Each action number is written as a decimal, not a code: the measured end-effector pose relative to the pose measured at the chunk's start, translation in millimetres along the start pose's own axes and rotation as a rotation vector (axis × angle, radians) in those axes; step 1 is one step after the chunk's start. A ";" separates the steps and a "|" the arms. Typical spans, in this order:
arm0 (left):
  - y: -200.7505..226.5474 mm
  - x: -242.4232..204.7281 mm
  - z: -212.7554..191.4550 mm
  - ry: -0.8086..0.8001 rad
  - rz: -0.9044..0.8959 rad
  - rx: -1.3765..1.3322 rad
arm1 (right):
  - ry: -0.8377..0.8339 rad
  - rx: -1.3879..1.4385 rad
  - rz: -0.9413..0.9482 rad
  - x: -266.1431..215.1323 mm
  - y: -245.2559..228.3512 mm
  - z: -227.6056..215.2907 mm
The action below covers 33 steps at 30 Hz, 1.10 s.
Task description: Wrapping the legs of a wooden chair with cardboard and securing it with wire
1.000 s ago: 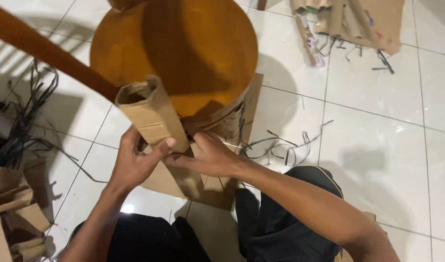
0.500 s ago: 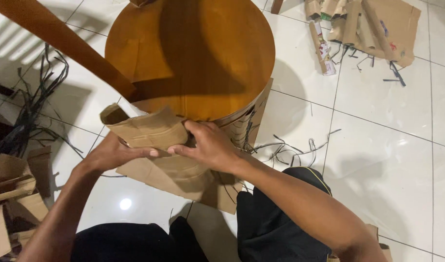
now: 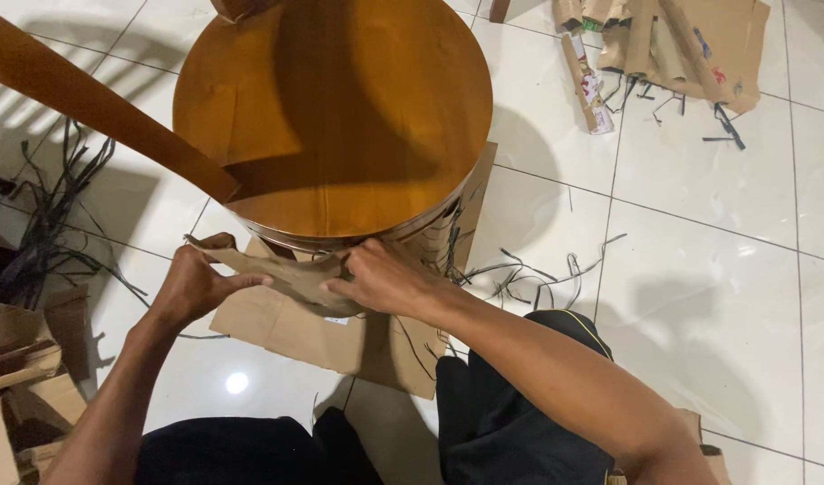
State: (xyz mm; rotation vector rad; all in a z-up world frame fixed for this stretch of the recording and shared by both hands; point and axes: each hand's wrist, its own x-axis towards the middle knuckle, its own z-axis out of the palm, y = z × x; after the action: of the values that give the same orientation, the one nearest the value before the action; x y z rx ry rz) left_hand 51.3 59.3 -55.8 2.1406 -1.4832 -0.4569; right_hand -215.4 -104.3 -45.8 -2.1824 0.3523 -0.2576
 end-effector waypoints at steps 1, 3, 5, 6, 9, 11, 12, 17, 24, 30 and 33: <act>5.1 -1.5 -0.6 -0.003 0.001 -0.001 | 0.001 0.001 0.003 1.2 6.8 6.4; 15.1 -4.5 -2.3 0.016 -0.092 -0.044 | 0.029 -0.037 0.006 4.0 20.3 19.0; 20.3 -7.2 -4.5 0.019 -0.124 -0.008 | 0.017 -0.051 0.018 -0.7 6.8 4.3; 22.9 -8.9 -6.0 0.024 -0.156 0.029 | 0.004 -0.064 0.028 -3.0 -0.2 -2.7; -6.6 -8.4 3.5 0.039 -0.232 0.056 | 0.003 -0.062 0.073 -5.1 -4.5 -0.4; 9.5 -12.8 1.7 0.019 -0.242 0.030 | -0.004 -0.077 0.075 -2.9 2.2 6.9; 17.3 -15.1 0.8 0.001 -0.253 0.005 | -0.010 -0.092 0.074 -1.7 5.5 10.6; -7.3 -13.3 2.4 -0.001 -0.191 0.034 | -0.022 -0.202 0.017 -4.4 6.2 11.7; -37.6 -10.8 5.3 -0.080 -0.210 0.171 | -0.105 -0.287 -0.014 2.3 20.8 29.2; -49.3 -14.9 12.1 -0.133 -0.233 0.238 | -0.142 -0.222 0.084 4.8 30.0 50.1; -52.7 -18.5 15.9 -0.082 -0.313 0.022 | -0.093 -0.127 0.104 7.0 36.2 57.5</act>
State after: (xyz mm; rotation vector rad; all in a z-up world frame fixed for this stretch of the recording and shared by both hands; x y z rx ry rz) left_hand 76.9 88.6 -99.0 2.4085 -1.2005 -0.6473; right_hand -196.8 -84.3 -108.3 -2.2832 0.4382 -0.0772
